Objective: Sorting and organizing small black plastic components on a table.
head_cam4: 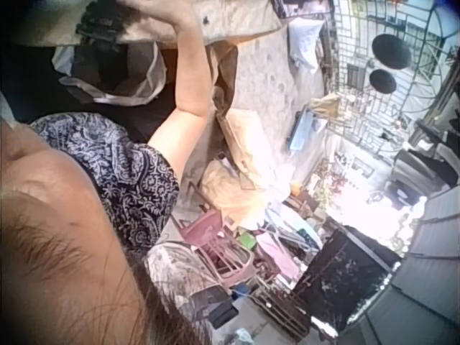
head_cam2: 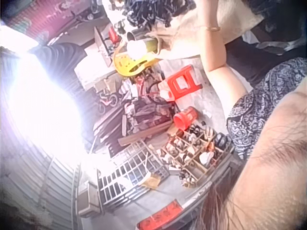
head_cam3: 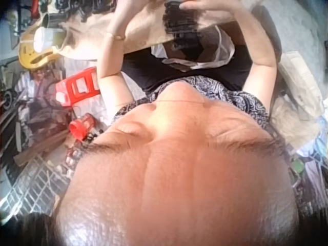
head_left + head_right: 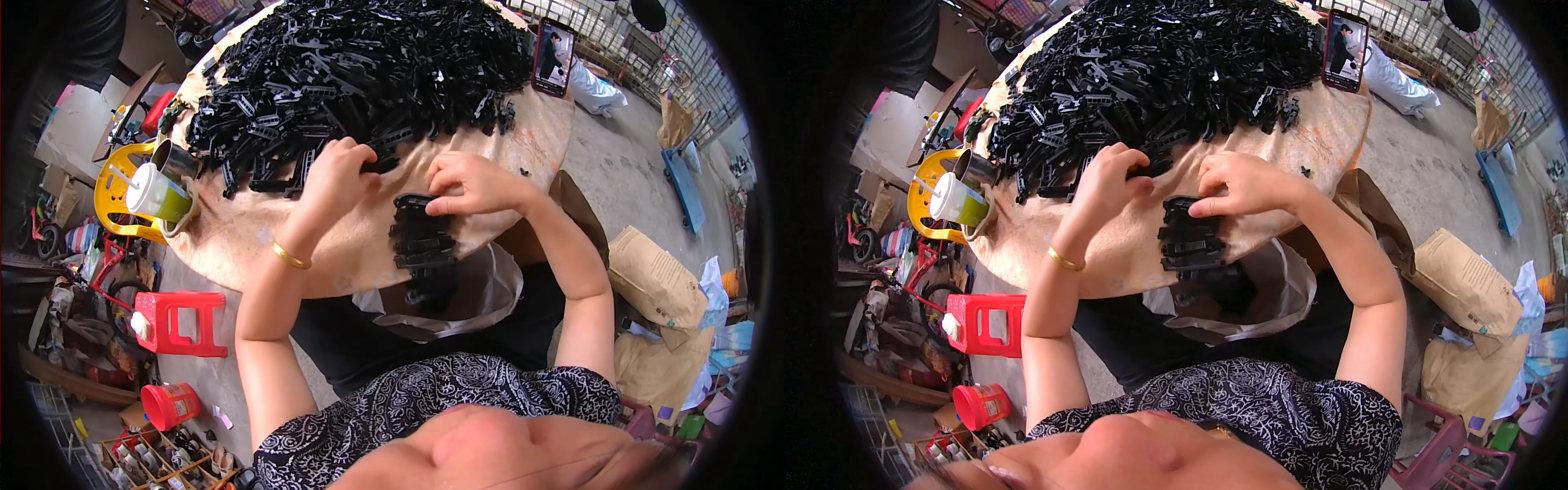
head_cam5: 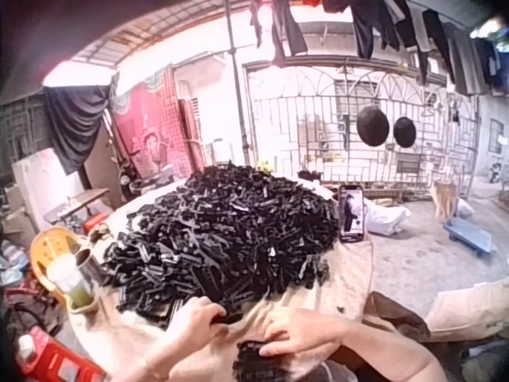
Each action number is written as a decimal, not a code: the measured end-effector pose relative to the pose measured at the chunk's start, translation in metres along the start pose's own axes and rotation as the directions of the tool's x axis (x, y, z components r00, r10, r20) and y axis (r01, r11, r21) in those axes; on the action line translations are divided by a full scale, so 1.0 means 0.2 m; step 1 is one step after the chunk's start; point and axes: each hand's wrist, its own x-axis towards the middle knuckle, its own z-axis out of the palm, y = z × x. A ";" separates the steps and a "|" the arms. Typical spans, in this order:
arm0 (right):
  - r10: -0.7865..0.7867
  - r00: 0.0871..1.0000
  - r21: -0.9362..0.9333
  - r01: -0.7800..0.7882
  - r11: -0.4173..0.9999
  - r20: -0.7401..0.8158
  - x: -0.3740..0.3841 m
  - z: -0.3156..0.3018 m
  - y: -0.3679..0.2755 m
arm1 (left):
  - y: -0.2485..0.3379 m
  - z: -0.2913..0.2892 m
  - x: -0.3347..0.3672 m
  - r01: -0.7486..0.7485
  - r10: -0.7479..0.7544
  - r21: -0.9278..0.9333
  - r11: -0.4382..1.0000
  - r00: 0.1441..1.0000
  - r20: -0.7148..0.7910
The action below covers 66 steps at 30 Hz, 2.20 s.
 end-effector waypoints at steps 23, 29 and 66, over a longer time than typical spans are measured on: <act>-0.085 0.851 -0.116 0.028 0.993 -0.518 0.04 -0.01 0.11 | -0.04 0.07 0.06 0.231 -0.330 -0.899 0.372 0.938 0.105; 0.117 0.935 0.425 0.039 0.904 -0.335 0.06 0.07 -0.12 | -0.03 0.08 0.05 0.382 -0.143 -0.917 -0.115 0.907 0.396; -0.138 0.845 -0.106 0.097 0.990 -0.516 0.01 0.06 -0.13 | 0.18 0.05 -0.02 -0.061 0.018 -0.637 0.769 0.997 -0.073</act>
